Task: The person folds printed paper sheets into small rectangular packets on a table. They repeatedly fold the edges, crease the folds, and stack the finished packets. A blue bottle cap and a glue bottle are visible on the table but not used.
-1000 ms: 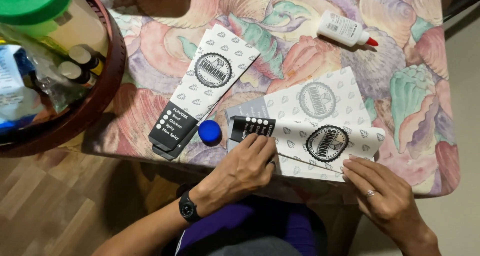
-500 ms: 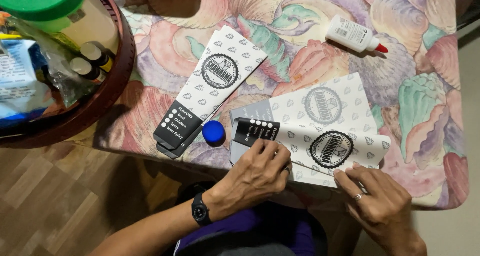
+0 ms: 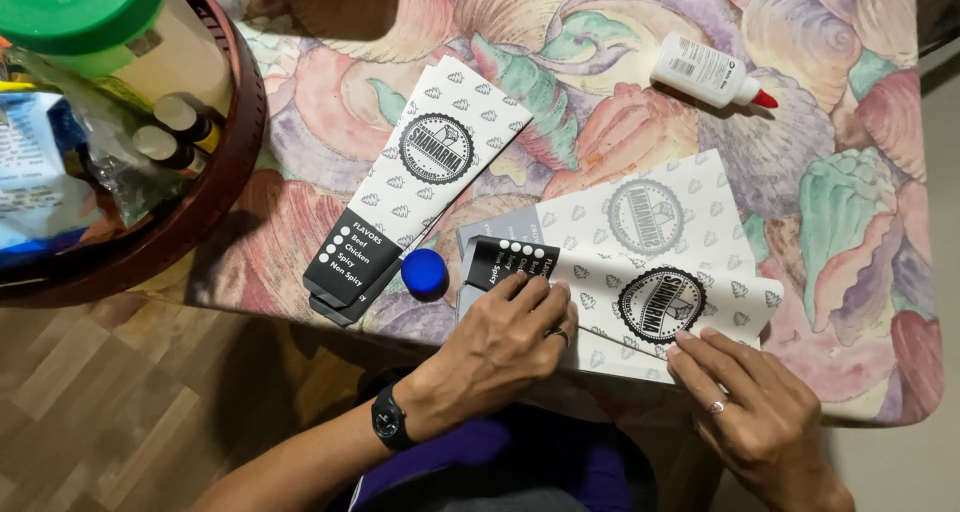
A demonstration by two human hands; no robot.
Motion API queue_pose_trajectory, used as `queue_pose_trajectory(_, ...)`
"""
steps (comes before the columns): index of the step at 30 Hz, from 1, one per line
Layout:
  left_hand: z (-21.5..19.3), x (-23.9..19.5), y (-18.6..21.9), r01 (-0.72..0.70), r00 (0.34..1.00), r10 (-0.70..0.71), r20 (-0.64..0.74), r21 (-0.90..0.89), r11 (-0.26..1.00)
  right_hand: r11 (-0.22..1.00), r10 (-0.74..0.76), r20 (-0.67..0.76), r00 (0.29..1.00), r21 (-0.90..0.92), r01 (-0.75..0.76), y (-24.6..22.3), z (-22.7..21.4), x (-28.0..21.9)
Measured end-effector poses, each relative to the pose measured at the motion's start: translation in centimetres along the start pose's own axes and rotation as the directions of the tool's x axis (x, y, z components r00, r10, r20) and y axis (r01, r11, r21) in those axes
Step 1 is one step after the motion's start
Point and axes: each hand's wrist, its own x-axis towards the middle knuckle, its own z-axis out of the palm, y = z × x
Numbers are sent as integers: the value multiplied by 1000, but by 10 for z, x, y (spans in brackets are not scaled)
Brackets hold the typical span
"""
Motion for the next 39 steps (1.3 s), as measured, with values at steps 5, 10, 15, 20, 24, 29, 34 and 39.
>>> queue_pose_trajectory(5, -4, 4, 3, -2, 1000, 0, -18, -83, 997, 1000, -24, -9, 1000, 5, 24, 1, 0, 3)
queue_pose_trajectory(10, -11, 6, 3, -18, 1000, 18, -14, -30, 999, 999, -39, -19, 999, 24, 40, 4, 3, 2)
queue_pose_trajectory(15, -7, 3, 5, -80, 996, 84, -11, 178, 981, 998, -55, -33, 998, -5, 55, 1, 3, 8)
queue_pose_trajectory(20, -9, 3, 3, -107, 994, 109, -4, 148, 983, 995, -60, -105, 993, -82, 52, -9, 2, 21)
queue_pose_trajectory(24, -18, 10, 7, -12, 991, 1, -135, -85, 996, 996, -39, -107, 993, -83, 30, -9, 4, 17)
queue_pose_trajectory(29, -1, 10, 25, 25, 981, -42, -191, -92, 995, 995, 43, -141, 989, -81, -55, -22, 4, 22)
queue_pose_trajectory(34, -2, 7, 38, 113, 984, -100, -145, 83, 990, 973, 74, -145, 987, -208, -104, -15, 23, -2)
queue_pose_trajectory(39, 2, 5, 37, 107, 983, -89, -163, 106, 989, 961, 89, -37, 995, -260, -95, -9, 29, -19)
